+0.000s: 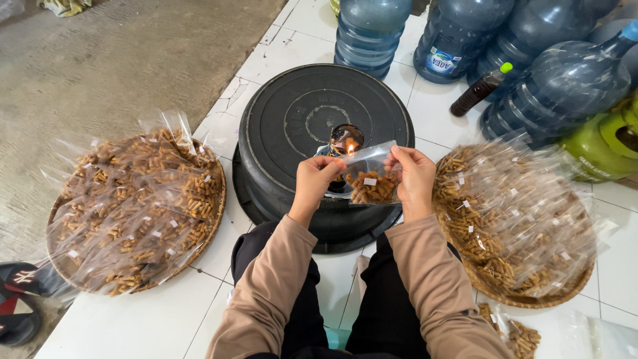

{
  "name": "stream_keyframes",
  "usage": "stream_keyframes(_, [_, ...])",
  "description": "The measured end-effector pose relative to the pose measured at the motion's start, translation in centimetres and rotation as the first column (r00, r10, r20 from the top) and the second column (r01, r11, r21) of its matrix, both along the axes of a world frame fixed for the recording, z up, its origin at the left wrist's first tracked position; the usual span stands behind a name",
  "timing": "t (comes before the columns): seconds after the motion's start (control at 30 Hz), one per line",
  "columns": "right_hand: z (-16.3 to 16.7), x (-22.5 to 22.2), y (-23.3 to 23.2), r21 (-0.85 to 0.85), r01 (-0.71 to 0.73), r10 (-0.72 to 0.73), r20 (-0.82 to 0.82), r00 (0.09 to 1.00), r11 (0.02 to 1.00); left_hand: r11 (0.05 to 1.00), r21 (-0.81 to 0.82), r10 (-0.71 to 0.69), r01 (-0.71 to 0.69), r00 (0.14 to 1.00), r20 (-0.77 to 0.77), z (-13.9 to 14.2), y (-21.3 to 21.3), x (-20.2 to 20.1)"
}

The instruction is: The person sits on the floor and seals small clear plastic bags filled with fried snack sticks by melting the open end over a candle flame. They fill each bag with pieces from a tray, press the plastic flat, and pass it over the flame to fuse it shut, setting finished bags aside.

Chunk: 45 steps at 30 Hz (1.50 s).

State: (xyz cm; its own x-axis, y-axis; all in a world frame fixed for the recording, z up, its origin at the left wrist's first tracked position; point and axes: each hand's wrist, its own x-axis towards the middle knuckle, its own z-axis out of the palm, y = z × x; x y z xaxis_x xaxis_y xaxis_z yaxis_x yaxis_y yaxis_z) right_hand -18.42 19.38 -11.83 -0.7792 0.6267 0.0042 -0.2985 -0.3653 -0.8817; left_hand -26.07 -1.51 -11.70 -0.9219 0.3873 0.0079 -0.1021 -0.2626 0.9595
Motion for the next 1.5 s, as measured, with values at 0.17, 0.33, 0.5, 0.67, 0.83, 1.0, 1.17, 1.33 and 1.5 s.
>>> stream_keyframes(0.17, [0.1, 0.0, 0.1, -0.009, 0.014, -0.014, 0.014, 1.000, 1.000, 0.999, 0.043, -0.002, 0.001, 1.000, 0.030, 0.0, 0.1, 0.1])
stream_keyframes(0.33, [0.1, 0.0, 0.1, -0.021, 0.012, -0.012, 0.011, 1.000, 1.000, 0.999, 0.046, -0.009, 0.007, 1.000, 0.028, 0.0, 0.1, 0.2])
stream_keyframes(0.5, [0.1, 0.1, 0.3, -0.012, 0.018, -0.018, 0.011, 1.000, 1.000, 0.996, 0.086, -0.015, 0.010, 0.998, 0.062, 0.1, 0.3, 0.2])
stream_keyframes(0.67, [0.1, 0.2, 0.5, -0.005, 0.028, -0.028, 0.008, 1.000, 1.000, 0.996, 0.091, -0.013, 0.007, 0.997, 0.071, 0.0, 0.5, 0.2])
stream_keyframes(0.83, [0.1, 0.3, 0.6, -0.014, 0.032, -0.032, 0.004, 0.999, 0.999, 0.997, 0.078, -0.018, 0.013, 0.998, 0.063, -0.1, 0.6, 0.4])
stream_keyframes(1.0, [0.1, 0.4, 0.7, -0.016, 0.041, -0.040, 0.018, 0.999, 0.999, 0.996, 0.084, 0.028, -0.033, 0.998, 0.059, -0.2, 1.0, 0.7])
stream_keyframes(1.17, [0.2, 0.5, 0.9, -0.017, 0.050, -0.050, 0.027, 0.998, 0.999, 0.996, 0.064, 0.052, -0.054, 0.998, 0.039, -0.1, 1.1, 1.0])
stream_keyframes(1.33, [0.4, 0.5, 0.9, -0.018, 0.067, -0.067, 0.039, 0.997, 0.998, 0.997, 0.055, 0.056, -0.057, 0.998, 0.033, -0.1, 1.2, 1.1])
stream_keyframes(1.5, [0.4, 0.5, 1.0, -0.012, 0.061, -0.060, 0.030, 0.998, 0.998, 0.996, 0.058, 0.069, -0.070, 0.997, 0.017, -0.4, 1.4, 1.2])
